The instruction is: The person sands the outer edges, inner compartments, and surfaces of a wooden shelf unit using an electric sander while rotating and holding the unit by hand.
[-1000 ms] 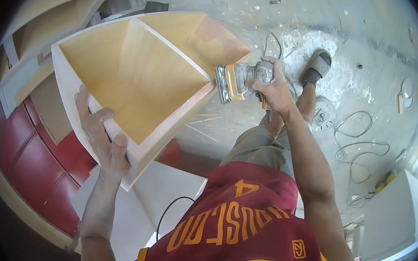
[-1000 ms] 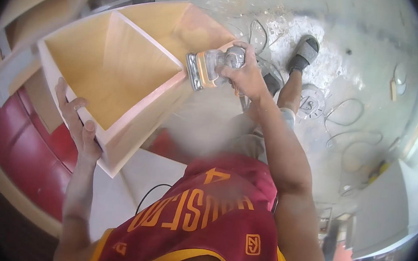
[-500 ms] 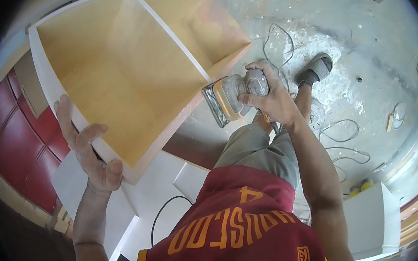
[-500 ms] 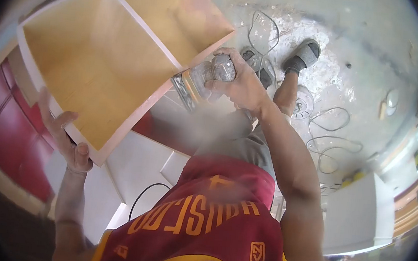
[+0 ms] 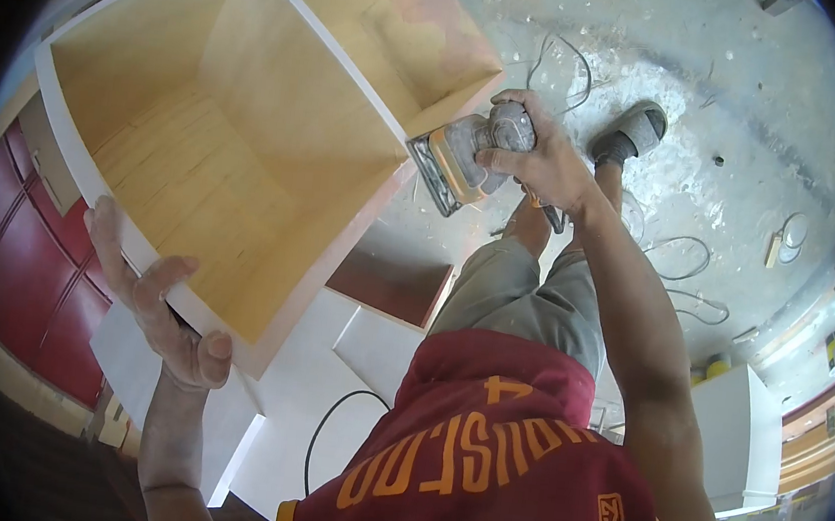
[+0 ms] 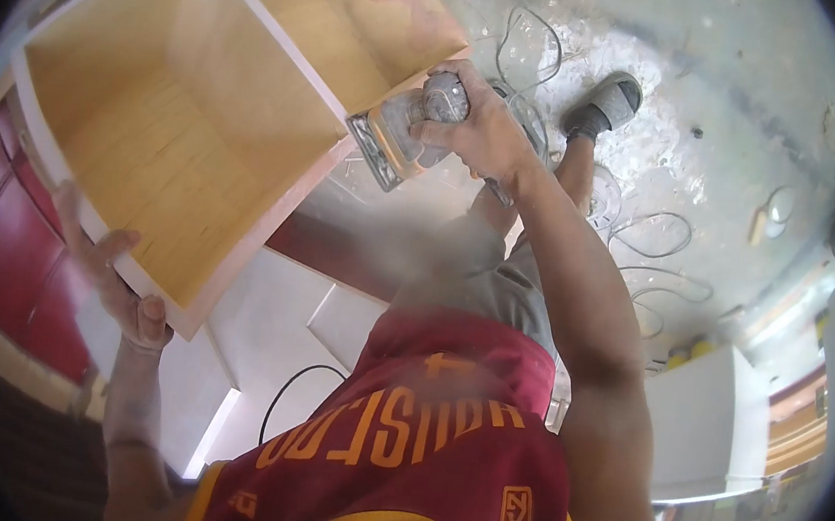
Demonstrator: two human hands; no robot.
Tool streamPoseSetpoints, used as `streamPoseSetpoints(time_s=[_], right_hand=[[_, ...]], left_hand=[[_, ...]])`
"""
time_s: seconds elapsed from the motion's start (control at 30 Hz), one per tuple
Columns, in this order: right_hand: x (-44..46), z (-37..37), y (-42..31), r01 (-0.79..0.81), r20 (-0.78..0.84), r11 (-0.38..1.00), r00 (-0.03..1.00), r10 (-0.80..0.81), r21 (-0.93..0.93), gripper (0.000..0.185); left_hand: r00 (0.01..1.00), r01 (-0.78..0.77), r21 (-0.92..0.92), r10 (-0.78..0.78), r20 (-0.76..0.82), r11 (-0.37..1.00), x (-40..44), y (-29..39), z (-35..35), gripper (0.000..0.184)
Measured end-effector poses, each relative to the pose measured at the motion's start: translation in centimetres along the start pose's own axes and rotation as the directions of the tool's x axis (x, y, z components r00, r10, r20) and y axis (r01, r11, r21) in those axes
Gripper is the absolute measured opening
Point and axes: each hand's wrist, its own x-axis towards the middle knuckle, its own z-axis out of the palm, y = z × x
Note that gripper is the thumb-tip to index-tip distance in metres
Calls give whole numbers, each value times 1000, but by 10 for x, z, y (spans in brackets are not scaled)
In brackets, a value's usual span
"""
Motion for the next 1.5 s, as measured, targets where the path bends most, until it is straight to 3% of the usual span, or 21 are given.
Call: streamPoseSetpoints(time_s=[0.07, 0.13, 0.17, 0.27, 0.3, 0.37, 0.47, 0.53, 0.57, 0.6, 0.67, 0.77, 0.83, 0.97, 1.03, 1.07, 1.13, 1.17, 1.23, 1.4, 1.5], right_hand=[[-4, -1, 1, -151, 9, 988, 988, 151, -18, 72], [-12, 5, 12, 286, -39, 944, 955, -296, -164, 72], [-12, 6, 16, 282, -40, 946, 956, -292, -161, 72], [-9, 8, 3, 255, -13, 955, 966, -260, -151, 71], [-3, 5, -4, 78, 0, 995, 997, -78, -54, 71], [2, 2, -7, -93, 26, 995, 995, 92, 38, 71], [-6, 10, 4, 128, -19, 991, 991, -129, -45, 70], [-12, 13, 4, 356, 1, 926, 933, -359, -128, 69], [-7, 10, 3, 359, 1, 925, 932, -362, -127, 69], [1, 4, -1, 163, 11, 984, 987, -162, -67, 69], [3, 0, -8, -34, 27, 999, 999, 35, -12, 70], [-12, 9, -9, -30, 16, 1000, 999, 30, 2, 72], [-23, 17, -6, 400, -9, 891, 912, -411, -216, 72], [-13, 7, -4, 336, 40, 935, 942, -333, -117, 71], [3, -6, -2, 36, 103, 999, 994, -37, 7, 72], [4, -7, 2, 41, 105, 999, 994, -41, 3, 72], [1, -2, 7, 230, 173, 968, 954, -244, 97, 75], [-5, -1, 10, 225, 176, 969, 955, -240, 101, 75], [-26, 4, -12, 500, 240, 851, 856, -457, -160, 77], [-33, 2, -11, 389, 224, 919, 903, -367, -64, 77], [-26, 0, -2, 481, 219, 852, 871, -439, -208, 76]], left_hand=[[1000, -2, 1, 2, 11, 1000, 1, 1, 0, 62], [1000, 2, 33, -3, 29, 999, 3, 2, -1, 63], [999, 2, 32, -3, 33, 999, 3, 2, -1, 63], [998, -19, 65, 14, 66, 998, 1, -1, -5, 64], [999, -12, 34, 10, 47, 999, 0, -1, -3, 65], [1000, -12, 7, 12, 19, 1000, 1, -2, -1, 65], [999, -8, 48, 6, 36, 999, 1, -3, 0, 67], [999, 18, 43, -19, 28, 999, -1, -2, 1, 67], [1000, 16, 45, -18, 26, 999, 0, -3, 0, 67], [999, -5, 50, 4, 35, 999, 1, -4, -1, 67], [999, -34, 56, 32, 36, 998, 2, -3, -3, 66], [999, 21, 13, -21, 33, 1000, -1, -1, 0, 65], [1000, 24, 13, -24, 17, 1000, 0, -1, 1, 65], [1000, -11, 46, 9, 27, 999, 1, -2, -2, 64], [999, -23, 21, 22, 37, 1000, 0, -4, -3, 64], [999, -21, 24, 21, 31, 999, 0, -3, -3, 64], [1000, -2, 28, 1, 31, 1000, -1, -1, -3, 63], [999, 2, 28, -3, 37, 1000, -2, -1, -1, 63], [1000, 16, 14, -16, 20, 1000, -2, -3, 1, 63], [999, -8, 30, 7, 37, 1000, 0, -1, -6, 62], [999, 4, 42, -6, 47, 999, -2, 1, -6, 62]])
